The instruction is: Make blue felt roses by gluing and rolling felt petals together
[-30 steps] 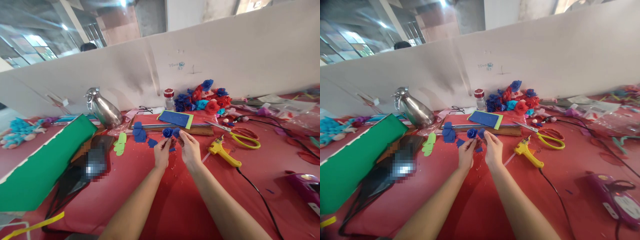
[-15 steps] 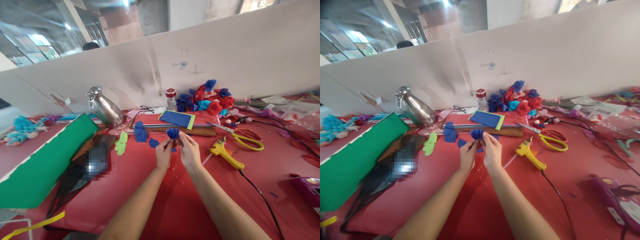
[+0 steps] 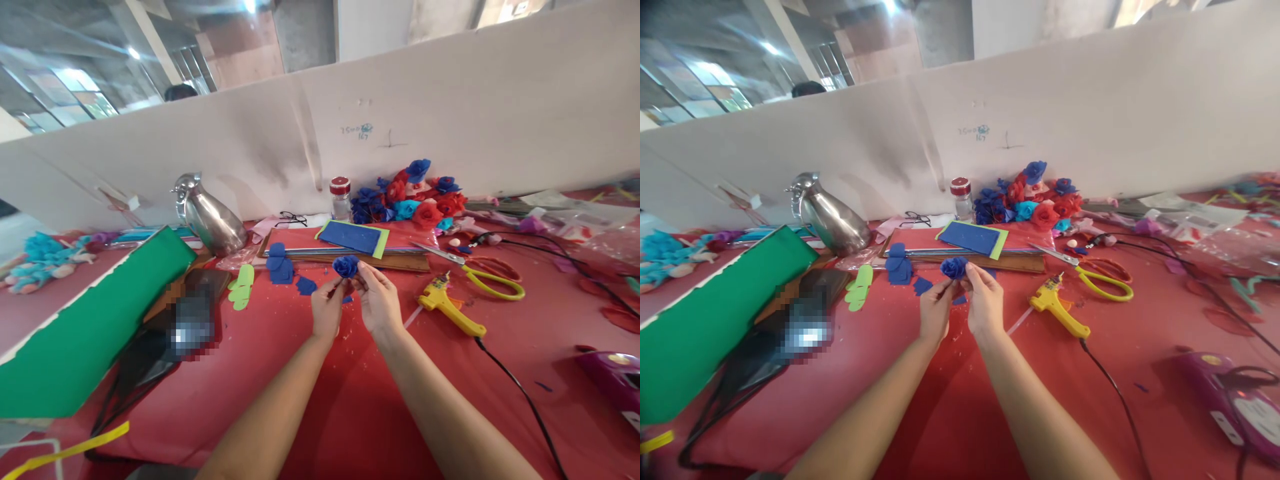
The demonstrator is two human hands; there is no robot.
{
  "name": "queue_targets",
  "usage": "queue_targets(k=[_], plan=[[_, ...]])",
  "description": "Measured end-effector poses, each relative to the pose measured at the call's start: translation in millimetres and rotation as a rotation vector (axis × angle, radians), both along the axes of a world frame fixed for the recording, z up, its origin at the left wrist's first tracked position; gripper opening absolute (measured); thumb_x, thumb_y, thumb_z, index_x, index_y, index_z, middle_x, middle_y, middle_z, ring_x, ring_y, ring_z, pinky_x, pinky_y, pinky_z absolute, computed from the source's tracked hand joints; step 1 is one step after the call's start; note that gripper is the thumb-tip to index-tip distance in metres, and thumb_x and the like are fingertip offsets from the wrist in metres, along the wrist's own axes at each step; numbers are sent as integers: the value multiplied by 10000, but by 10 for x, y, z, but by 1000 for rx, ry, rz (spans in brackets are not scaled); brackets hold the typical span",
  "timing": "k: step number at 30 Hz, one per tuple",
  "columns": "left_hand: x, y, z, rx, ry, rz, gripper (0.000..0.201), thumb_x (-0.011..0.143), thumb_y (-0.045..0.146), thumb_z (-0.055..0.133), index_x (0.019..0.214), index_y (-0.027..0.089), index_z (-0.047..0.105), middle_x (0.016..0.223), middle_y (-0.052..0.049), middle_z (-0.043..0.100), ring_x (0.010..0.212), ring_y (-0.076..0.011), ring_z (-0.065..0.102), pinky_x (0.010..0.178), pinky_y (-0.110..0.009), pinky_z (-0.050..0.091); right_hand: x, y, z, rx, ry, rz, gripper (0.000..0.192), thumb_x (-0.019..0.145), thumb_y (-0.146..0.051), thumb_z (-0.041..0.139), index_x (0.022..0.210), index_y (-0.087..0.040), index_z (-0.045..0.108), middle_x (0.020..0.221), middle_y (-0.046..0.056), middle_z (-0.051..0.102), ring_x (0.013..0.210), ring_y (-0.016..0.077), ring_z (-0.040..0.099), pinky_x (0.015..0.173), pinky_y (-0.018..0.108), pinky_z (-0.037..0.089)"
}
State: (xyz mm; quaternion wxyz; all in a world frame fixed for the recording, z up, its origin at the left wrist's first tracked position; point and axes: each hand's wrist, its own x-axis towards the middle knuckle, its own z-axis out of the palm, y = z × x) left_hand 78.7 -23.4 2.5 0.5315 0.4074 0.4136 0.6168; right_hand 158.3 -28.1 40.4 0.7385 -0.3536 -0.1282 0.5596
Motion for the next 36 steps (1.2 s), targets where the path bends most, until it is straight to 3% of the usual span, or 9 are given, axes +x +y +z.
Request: queue_targets(k=[17,29,36], plan=[[6,-23,40,-4,21,36,271,677,387,724,817,159,767,739,-33,743,720,-184,679,810,-372,549,-9,-29,8,-15,2,-4,67,617,-242,695,624,-177,682,645,3,676,624,107,601,614,227,478],[-4,-7,47,15,19,49,272,680,377,714,845,169,770,761,-41,750,716,-182,678,774,-351,556,-9,-27,-8,-2,-205,89,122,542,-286,729,600,-188,685,586,-14,646,568,104,542,580,231,431],[-31,19,-35,32,34,75,281,698,371,702,885,173,768,788,-43,752,709,-171,667,755,-327,543,-31,-41,-20,39,-275,119,165,548,-303,749,669,-199,710,616,-10,656,573,113,525,594,249,433]])
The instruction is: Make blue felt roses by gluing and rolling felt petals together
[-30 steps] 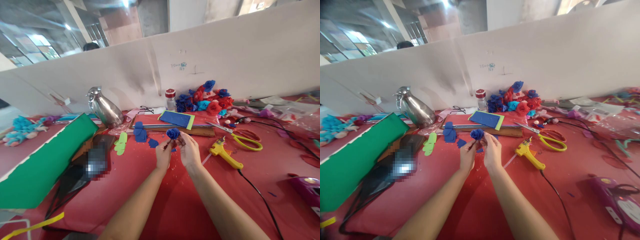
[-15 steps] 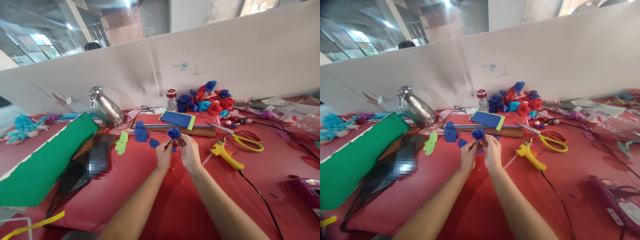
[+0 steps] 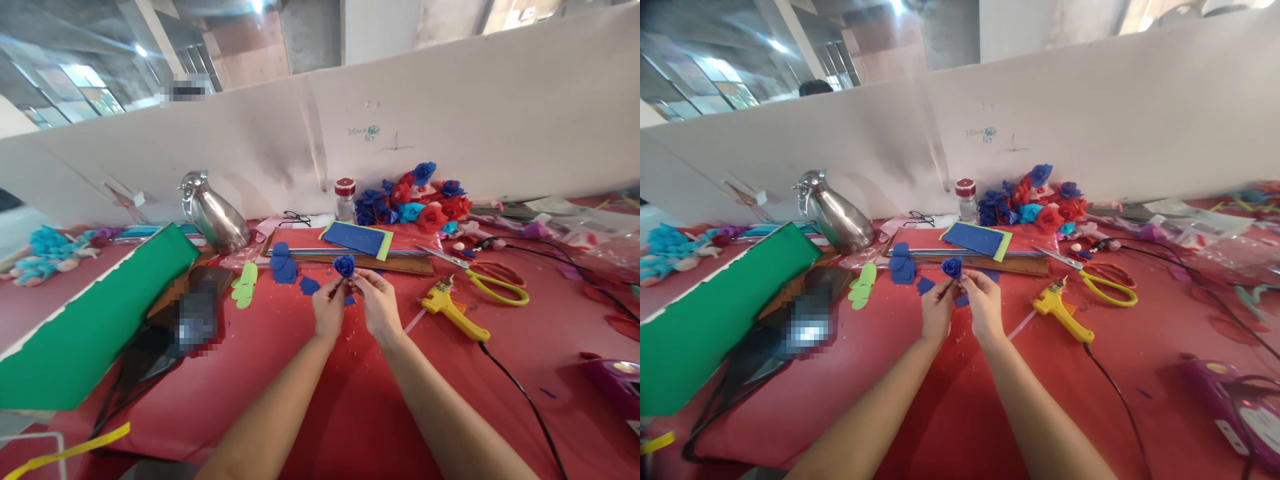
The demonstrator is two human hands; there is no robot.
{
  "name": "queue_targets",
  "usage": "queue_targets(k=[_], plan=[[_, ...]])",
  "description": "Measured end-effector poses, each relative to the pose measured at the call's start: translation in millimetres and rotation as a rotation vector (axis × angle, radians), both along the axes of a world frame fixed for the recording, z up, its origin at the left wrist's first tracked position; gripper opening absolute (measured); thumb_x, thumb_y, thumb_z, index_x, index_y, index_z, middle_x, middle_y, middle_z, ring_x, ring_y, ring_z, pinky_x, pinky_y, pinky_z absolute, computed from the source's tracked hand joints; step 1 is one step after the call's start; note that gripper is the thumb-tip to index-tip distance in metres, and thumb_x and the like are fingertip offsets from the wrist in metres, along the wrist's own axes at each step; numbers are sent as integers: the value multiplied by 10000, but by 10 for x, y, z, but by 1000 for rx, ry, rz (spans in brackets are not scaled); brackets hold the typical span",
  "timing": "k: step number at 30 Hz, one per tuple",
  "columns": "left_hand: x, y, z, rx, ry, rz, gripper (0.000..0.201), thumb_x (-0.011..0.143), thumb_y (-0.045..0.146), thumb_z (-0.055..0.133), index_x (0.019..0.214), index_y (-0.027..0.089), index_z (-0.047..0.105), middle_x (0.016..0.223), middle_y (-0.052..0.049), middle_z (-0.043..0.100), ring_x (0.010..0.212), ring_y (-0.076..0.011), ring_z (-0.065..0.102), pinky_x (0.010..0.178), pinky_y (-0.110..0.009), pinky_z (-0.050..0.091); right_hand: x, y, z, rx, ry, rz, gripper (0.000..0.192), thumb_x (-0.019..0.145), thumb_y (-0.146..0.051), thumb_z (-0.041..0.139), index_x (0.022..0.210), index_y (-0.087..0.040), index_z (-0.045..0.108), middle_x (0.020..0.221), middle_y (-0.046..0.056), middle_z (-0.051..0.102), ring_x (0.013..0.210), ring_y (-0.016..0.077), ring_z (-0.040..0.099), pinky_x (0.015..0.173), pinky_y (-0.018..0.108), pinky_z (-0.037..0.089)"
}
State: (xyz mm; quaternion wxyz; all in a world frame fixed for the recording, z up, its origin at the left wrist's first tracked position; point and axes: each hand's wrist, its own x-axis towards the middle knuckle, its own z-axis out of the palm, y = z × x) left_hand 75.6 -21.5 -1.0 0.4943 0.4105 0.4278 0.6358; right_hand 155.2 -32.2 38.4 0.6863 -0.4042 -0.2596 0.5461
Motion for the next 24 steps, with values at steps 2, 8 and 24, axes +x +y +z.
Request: queue_targets(k=[2,8,24], plan=[[-9,1,-4,13,20,9,271,703,365,699,885,176,769,795,-38,753,717,-167,660,750,-312,536,7,-4,3,-4,11,1,157,554,-284,723,682,-192,713,637,2,669,586,118,541,602,253,438],[-10,-34,96,19,45,29,230,728,345,669,841,173,771,803,-30,750,707,-151,635,725,-283,521,24,-13,25,-31,58,18,160,550,-271,710,678,-182,676,601,-2,656,532,102,545,531,224,409],[-31,2,-18,19,91,33,234,723,372,675,798,166,756,712,-7,714,644,-137,601,670,-257,502,26,4,-11,-17,-43,77,246,515,-304,798,675,-186,653,522,-60,573,429,61,426,421,212,327]])
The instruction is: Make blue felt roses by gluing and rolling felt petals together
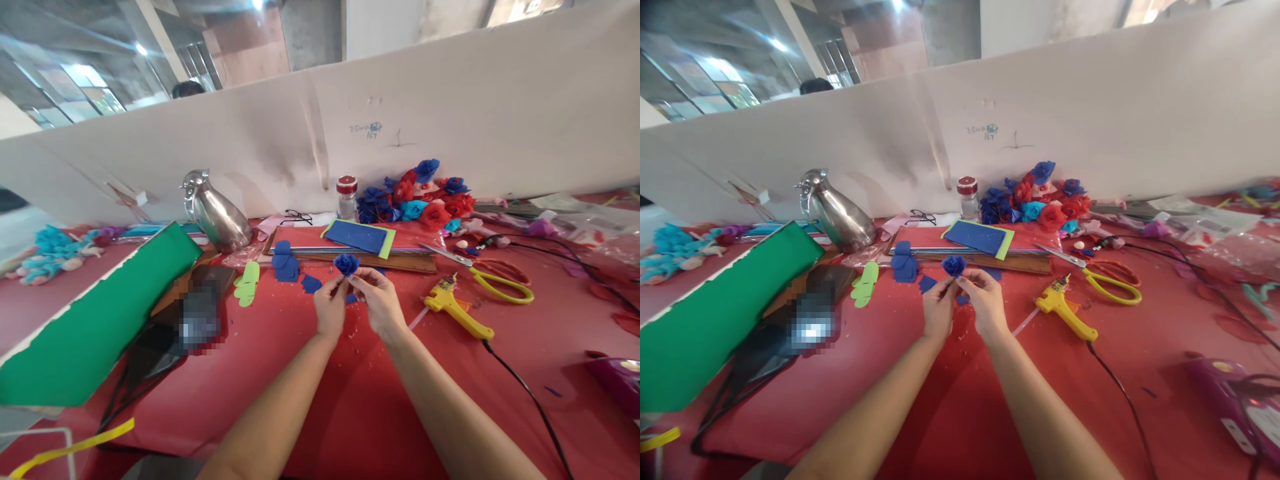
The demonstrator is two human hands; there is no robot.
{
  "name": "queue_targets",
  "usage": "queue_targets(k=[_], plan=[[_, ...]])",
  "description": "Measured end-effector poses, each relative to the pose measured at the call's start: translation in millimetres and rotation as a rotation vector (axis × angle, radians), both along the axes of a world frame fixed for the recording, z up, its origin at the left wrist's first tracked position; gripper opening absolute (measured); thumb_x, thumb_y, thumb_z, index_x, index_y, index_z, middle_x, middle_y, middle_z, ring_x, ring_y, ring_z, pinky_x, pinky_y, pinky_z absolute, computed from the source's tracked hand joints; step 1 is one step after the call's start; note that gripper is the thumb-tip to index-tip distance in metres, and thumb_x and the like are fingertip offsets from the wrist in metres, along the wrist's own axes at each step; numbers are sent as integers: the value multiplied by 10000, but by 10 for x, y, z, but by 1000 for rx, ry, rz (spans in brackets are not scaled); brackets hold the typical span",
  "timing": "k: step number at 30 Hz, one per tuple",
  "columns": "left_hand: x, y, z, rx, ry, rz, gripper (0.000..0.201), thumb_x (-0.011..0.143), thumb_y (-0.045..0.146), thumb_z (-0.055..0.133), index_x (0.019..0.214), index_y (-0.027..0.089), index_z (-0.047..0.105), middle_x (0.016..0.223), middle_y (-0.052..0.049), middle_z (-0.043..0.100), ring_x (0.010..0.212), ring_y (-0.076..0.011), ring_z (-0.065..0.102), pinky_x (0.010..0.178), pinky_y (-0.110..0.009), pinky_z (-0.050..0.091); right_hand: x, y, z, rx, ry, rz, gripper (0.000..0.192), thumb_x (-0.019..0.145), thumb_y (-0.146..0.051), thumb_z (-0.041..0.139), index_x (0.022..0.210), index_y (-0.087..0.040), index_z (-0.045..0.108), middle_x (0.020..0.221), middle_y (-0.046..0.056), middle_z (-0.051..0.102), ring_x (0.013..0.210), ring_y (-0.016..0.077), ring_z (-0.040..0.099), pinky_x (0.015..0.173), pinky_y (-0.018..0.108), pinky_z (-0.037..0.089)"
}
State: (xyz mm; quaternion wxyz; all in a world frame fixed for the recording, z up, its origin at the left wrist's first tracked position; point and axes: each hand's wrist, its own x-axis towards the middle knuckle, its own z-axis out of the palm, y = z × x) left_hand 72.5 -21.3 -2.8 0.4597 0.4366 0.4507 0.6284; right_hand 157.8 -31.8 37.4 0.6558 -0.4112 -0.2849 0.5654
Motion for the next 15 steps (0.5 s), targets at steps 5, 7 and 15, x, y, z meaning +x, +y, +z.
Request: queue_targets(k=[5,7,15], plan=[[-18,-36,39,37,82,22,228,747,372,651,766,167,748,714,-15,717,654,-146,606,662,-250,497,13,-4,-7,14,-11,35,280,518,-287,814,709,-182,637,586,-55,597,469,64,475,440,199,356],[-29,-51,44,63,140,28,222,761,355,637,806,174,757,733,-21,727,675,-155,617,678,-256,497,11,0,-16,21,-33,22,291,519,-284,815,704,-179,617,591,-63,579,486,60,476,464,195,374],[-37,23,52,-36,-138,35,275,669,407,720,780,155,729,722,-26,712,683,-159,635,707,-293,503,-56,-53,-6,146,-242,-45,594,548,-228,799,1053,-243,486,764,-77,559,534,69,481,500,203,391]])
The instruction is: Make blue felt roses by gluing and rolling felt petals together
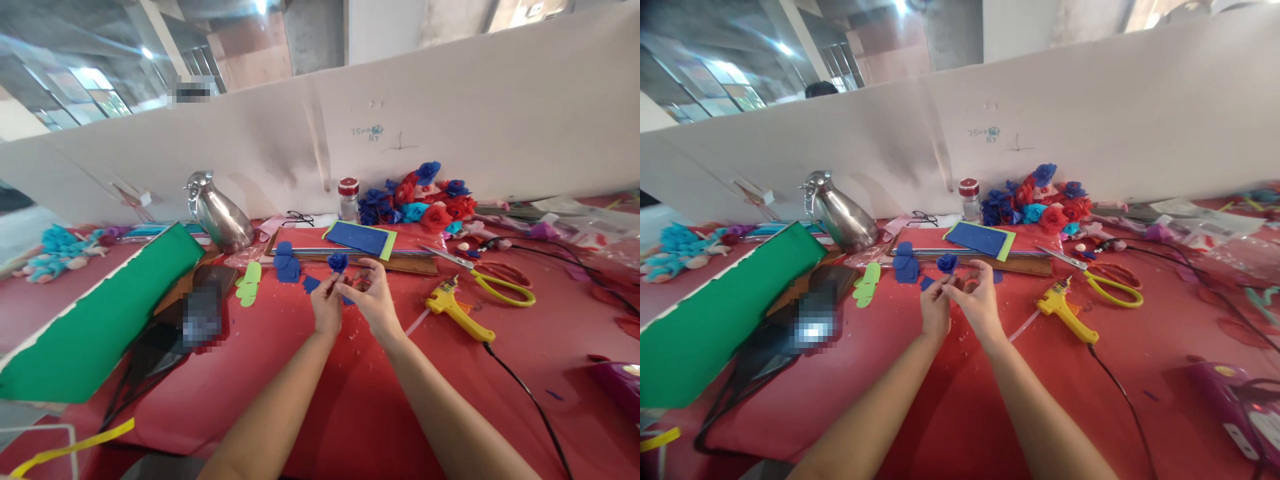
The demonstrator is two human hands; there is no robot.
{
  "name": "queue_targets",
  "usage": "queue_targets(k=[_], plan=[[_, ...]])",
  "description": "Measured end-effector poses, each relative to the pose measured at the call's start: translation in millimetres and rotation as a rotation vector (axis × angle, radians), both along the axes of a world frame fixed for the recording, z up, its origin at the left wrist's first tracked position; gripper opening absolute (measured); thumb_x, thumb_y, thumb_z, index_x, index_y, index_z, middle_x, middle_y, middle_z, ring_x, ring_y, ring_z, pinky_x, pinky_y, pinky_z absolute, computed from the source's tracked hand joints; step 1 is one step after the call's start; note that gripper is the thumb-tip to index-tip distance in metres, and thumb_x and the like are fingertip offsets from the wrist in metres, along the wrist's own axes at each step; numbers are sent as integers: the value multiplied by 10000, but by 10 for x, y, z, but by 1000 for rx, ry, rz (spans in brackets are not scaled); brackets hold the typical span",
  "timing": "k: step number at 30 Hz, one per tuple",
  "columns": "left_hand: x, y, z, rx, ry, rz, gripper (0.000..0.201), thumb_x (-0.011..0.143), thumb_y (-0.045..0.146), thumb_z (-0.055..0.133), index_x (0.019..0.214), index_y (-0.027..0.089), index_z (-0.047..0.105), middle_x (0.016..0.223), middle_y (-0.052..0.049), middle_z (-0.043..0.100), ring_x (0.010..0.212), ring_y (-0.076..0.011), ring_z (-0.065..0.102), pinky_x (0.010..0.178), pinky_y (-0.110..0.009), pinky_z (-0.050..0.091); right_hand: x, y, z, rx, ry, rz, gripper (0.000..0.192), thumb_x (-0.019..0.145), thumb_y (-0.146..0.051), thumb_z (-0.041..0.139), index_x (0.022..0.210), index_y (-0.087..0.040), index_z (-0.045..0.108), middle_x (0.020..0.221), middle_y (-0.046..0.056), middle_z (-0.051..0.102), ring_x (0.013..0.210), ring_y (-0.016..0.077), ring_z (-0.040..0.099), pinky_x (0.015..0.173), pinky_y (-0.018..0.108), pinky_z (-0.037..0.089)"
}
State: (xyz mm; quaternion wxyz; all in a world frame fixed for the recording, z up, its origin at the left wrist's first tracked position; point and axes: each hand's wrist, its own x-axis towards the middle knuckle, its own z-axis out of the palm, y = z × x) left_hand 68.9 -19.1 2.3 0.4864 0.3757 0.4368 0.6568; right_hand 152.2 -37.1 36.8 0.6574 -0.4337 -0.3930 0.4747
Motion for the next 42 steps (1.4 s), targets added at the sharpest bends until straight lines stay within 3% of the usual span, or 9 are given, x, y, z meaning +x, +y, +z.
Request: queue_targets(k=[3,6,10,15,19,21,27,37,42], plan=[[-17,32,45,-75,-111,44,322,602,418,778,738,136,701,663,-16,678,612,-128,621,685,-285,502,10,-57,47,135,-4,-35,491,671,-244,693,1105,-253,464,733,-81,506,525,75,440,490,209,361],[-32,40,82,-120,-162,53,361,581,422,798,751,120,697,640,-19,663,575,-113,616,660,-280,506,43,-91,94,260,48,-194,306,757,-247,580,1050,-245,494,647,-81,454,526,91,403,495,215,327],[-22,34,94,-126,-196,56,367,568,406,812,764,115,704,651,-25,671,562,-107,621,632,-268,505,98,-64,94,196,3,-428,94,807,-290,542,871,-221,549,627,-60,462,530,101,405,532,241,343],[-23,37,96,-116,-209,57,366,554,405,819,751,118,705,630,-20,671,551,-107,622,597,-249,490,257,-6,51,241,-497,-621,160,743,-179,508,690,-215,655,774,31,665,842,200,575,843,372,402],[-43,51,101,-125,-232,76,379,540,391,826,777,118,713,650,-23,678,561,-107,628,617,-256,498,437,15,82,263,-327,-672,232,714,-147,424,596,-213,612,560,-7,582,601,163,544,651,308,419],[-37,51,95,-110,-212,74,371,545,393,822,772,119,716,648,-23,677,560,-111,629,621,-263,503,471,40,80,202,-284,-634,216,714,-171,434,635,-207,632,568,-7,595,582,161,537,611,294,411],[18,-1,81,-42,-115,2,299,588,377,787,765,140,742,687,-27,701,573,-124,625,648,-285,517,270,111,-63,161,-586,-187,198,730,-342,621,848,-219,722,909,67,728,906,245,617,854,389,444],[35,-60,85,42,-13,-90,175,669,321,721,724,160,763,597,7,656,593,-112,558,622,-238,475,205,97,-93,199,-626,-151,140,758,-363,653,777,-229,688,833,46,703,849,233,619,798,370,467],[44,-26,79,-12,-139,-45,190,583,316,780,696,166,750,634,3,680,566,-97,568,616,-234,496,216,98,-104,226,-606,-107,150,765,-305,628,869,-221,696,907,53,711,886,222,629,834,366,476]])
